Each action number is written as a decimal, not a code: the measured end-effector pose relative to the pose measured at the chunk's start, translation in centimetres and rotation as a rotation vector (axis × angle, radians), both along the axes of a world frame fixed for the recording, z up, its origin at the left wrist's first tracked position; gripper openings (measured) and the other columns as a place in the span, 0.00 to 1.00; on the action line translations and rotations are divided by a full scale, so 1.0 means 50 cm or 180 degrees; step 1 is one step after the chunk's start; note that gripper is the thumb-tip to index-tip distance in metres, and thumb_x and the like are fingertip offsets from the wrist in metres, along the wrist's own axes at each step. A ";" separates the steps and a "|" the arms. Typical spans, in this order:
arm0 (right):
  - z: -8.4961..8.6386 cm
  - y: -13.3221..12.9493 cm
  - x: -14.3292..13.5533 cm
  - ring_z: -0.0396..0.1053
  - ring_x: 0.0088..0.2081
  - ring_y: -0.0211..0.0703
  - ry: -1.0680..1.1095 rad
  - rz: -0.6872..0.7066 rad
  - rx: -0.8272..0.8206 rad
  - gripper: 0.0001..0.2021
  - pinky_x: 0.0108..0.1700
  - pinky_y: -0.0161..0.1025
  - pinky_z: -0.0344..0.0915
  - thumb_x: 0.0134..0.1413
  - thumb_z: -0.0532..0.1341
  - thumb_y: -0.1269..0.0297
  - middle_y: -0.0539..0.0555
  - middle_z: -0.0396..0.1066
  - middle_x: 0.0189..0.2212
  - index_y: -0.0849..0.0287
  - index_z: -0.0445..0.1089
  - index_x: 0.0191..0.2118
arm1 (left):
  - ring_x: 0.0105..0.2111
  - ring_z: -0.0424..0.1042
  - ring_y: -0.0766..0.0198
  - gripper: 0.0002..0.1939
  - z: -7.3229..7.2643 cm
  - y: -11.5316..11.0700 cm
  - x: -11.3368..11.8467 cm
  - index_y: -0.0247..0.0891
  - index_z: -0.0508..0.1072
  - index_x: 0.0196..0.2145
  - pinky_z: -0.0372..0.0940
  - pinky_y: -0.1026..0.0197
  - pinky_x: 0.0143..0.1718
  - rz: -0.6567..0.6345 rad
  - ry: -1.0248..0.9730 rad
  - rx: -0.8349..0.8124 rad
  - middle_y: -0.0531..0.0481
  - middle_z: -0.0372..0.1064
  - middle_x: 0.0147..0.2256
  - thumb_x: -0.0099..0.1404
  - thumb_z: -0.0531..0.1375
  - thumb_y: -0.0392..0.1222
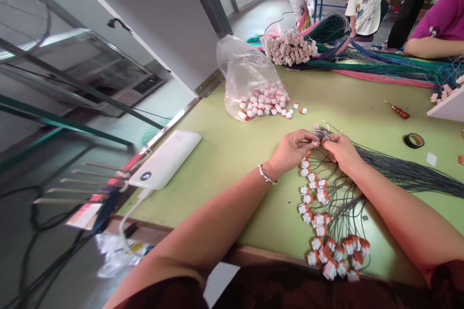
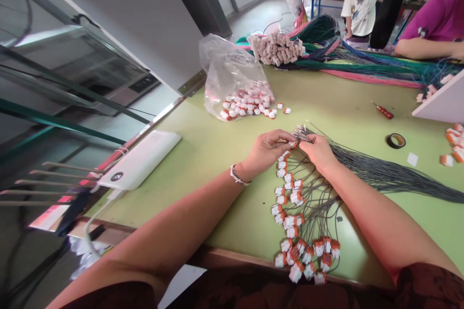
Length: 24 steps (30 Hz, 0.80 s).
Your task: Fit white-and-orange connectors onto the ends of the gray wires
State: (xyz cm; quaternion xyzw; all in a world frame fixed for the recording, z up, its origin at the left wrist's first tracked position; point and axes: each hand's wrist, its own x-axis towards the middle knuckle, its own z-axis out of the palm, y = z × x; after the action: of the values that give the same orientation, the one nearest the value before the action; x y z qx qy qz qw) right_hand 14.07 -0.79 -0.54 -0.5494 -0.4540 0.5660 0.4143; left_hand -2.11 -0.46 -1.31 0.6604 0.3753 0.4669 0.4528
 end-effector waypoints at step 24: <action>0.019 -0.011 -0.009 0.52 0.21 0.33 -0.0102 0.0001 0.0153 0.08 0.25 0.35 0.50 0.33 0.63 0.61 0.45 0.58 0.15 0.59 0.67 0.20 | 0.32 0.75 0.63 0.12 0.002 0.000 -0.001 0.34 0.78 0.29 0.70 0.57 0.42 0.0211 -0.0729 -0.1174 0.47 0.77 0.31 0.47 0.71 0.42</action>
State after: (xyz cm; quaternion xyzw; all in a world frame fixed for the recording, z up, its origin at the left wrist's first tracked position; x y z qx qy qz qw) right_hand 13.60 -1.36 0.41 -0.5483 -0.4742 0.5461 0.4199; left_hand -2.18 -0.45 -1.21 0.4963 0.4220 0.4769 0.5900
